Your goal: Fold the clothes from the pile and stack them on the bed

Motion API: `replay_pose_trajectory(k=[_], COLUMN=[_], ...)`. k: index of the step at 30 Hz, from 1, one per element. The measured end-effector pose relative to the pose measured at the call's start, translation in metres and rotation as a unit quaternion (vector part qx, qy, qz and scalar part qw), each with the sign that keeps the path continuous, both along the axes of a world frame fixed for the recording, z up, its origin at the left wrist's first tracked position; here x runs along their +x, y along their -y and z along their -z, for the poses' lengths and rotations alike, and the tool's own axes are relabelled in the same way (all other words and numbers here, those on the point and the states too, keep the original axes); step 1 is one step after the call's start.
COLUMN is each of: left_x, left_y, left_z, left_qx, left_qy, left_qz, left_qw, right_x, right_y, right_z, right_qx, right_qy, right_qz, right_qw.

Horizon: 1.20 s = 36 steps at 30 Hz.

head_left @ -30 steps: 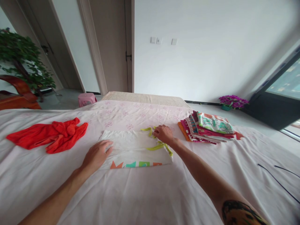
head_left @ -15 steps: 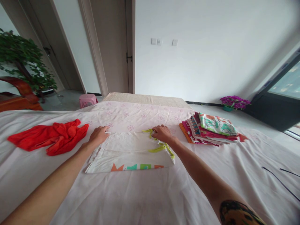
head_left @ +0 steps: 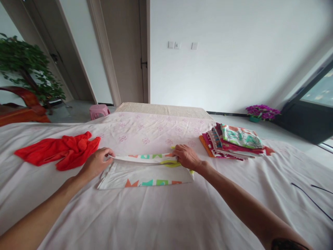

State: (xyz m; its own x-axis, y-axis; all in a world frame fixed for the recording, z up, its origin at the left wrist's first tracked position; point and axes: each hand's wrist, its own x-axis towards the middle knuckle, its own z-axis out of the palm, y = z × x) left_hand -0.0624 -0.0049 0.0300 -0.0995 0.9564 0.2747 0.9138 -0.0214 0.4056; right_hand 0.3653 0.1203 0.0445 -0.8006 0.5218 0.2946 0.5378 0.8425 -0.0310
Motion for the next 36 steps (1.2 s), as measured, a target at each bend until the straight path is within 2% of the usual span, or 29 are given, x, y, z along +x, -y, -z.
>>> replay_pose_trajectory(k=[4,10,15,18,21,24,27,30,33,36], left_x=[0.003,0.010,0.014,0.018,0.038,0.078,0.117,0.131,0.116,0.088], left_y=[0.022,0.026,0.031,0.034,0.030,0.017,0.003,-0.002,0.002,0.009], left_z=[0.008,0.012,0.005,-0.006,-0.015,-0.012,0.004,0.023,0.035,0.038], left_qx=[0.001,0.028,-0.040,-0.049,0.002,0.011,0.005,0.014,0.006,-0.015], left_qy=[-0.015,-0.031,-0.088,-0.115,-0.079,0.030,0.042,-0.056,-0.147,-0.184], left_qz=[0.026,-0.003,0.043,0.029,0.020,0.067,0.115,0.156,0.153,0.121], left_qw=[1.000,0.999,0.994,0.992,0.997,0.997,0.992,0.986,0.977,0.975], right_x=[0.009,0.011,0.016,0.016,0.004,-0.021,-0.040,-0.039,-0.022,-0.005], right_y=[0.012,0.018,0.020,0.026,0.037,0.052,0.060,0.059,0.051,0.045], right_z=[0.001,0.001,0.005,0.000,-0.011,-0.017,-0.006,0.017,0.036,0.045], right_qx=[0.005,-0.001,-0.009,-0.016,-0.035,-0.062,-0.045,-0.014,0.004,0.017], right_qy=[-0.018,-0.054,-0.022,-0.036,-0.088,-0.099,-0.056,0.007,0.033,0.033], right_qz=[0.000,0.058,0.052,0.064,0.083,0.062,0.027,0.031,0.061,0.079], right_qw=[1.000,0.997,0.998,0.997,0.992,0.991,0.997,0.999,0.998,0.996])
